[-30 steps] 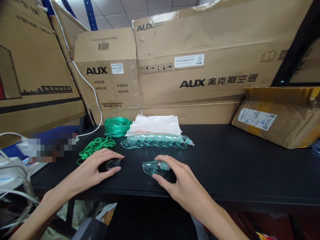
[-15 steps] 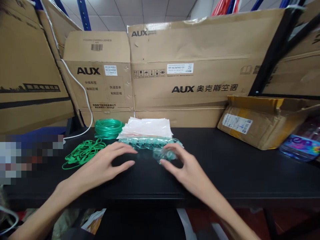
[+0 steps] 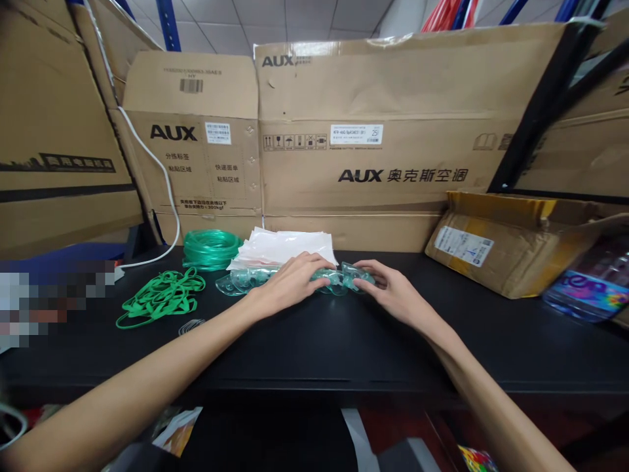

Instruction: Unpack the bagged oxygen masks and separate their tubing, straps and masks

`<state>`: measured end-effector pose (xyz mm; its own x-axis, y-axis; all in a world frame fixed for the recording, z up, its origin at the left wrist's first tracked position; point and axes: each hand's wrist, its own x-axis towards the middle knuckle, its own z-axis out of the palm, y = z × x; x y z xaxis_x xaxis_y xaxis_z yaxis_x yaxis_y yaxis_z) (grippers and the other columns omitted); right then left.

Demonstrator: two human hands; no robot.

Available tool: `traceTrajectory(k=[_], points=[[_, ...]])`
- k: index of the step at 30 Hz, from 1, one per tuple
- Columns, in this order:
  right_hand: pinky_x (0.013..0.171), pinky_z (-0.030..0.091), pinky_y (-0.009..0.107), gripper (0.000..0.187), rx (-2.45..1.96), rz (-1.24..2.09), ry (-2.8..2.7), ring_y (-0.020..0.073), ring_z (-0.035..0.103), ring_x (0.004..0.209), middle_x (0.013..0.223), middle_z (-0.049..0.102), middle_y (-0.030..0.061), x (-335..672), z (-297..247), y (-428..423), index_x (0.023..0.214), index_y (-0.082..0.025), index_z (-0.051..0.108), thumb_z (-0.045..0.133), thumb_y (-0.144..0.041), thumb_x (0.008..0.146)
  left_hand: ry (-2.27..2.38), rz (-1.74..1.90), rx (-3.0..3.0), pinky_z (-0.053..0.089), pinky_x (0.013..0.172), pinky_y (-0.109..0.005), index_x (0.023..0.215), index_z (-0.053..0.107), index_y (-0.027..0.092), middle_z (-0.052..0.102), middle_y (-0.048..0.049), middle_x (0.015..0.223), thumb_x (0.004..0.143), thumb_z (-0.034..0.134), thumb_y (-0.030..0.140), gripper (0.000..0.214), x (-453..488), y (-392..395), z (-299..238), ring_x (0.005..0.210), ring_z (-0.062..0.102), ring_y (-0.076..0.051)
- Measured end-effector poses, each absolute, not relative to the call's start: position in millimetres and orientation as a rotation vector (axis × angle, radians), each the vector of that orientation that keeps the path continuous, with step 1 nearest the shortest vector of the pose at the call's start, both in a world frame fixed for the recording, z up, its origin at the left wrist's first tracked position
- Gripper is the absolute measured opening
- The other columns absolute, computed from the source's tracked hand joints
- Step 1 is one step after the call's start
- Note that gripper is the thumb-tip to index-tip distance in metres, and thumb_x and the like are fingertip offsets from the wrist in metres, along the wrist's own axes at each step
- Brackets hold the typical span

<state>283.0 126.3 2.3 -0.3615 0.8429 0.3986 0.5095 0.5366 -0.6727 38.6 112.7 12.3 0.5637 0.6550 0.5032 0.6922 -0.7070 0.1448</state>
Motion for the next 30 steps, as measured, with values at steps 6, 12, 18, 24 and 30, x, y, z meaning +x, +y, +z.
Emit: traceTrajectory(k=[6,12,18,24,30], points=[[0.092,0.055,0.041,0.045,-1.133,0.477,-2.144,0.0253,0.07,0.098,0.118,0.074,0.0061,284,4,125,0.119,-0.024,0.07,0.068,-0.05,0.083,-1.178,-0.866,-2.737,0.046,0.104,-0.042,0.124,0.061,0.019,0.065,-0.0071,0.13,0.098,0.058,0.025,0.027,38,113,12,0.123,0.055,-0.026],[0.075,0.053,0.036,0.047,-1.172,0.312,-2.168,0.0191,0.062,0.074,0.105,0.074,0.005,282,2,125,0.117,-0.025,0.072,0.068,-0.054,0.081,-1.197,-0.864,-2.737,0.045,0.105,-0.044,0.127,0.059,0.021,0.065,-0.0077,0.13,0.099,0.056,0.025,0.028,38,112,11,0.124,0.054,-0.027],[0.072,0.054,0.035,0.044,-1.165,0.275,-2.196,0.0199,0.065,0.075,0.107,0.074,0.005,277,2,122,0.117,-0.025,0.067,0.064,-0.053,0.084,-1.186,-0.828,-2.729,0.045,0.105,-0.045,0.13,0.057,0.02,0.063,-0.0096,0.13,0.099,0.056,0.025,0.032,41,113,11,0.124,0.054,-0.028],[0.081,0.056,0.04,0.043,-1.143,0.226,-2.154,0.026,0.069,0.091,0.115,0.074,0.0069,277,-3,122,0.117,-0.026,0.067,0.057,-0.057,0.089,-1.222,-0.859,-2.664,0.043,0.109,-0.041,0.133,0.055,0.023,0.061,-0.0089,0.132,0.1,0.055,0.034,0.035,8,87,28,0.128,0.053,-0.025],[0.088,0.056,0.042,0.042,-1.123,0.243,-2.149,0.0278,0.069,0.099,0.119,0.073,0.0058,278,-6,124,0.117,-0.028,0.068,0.056,-0.057,0.089,-1.638,-0.853,-2.377,0.045,0.103,-0.044,0.128,0.057,0.021,0.065,-0.0099,0.131,0.097,0.054,0.048,0.041,-90,52,34,0.123,0.058,-0.029]])
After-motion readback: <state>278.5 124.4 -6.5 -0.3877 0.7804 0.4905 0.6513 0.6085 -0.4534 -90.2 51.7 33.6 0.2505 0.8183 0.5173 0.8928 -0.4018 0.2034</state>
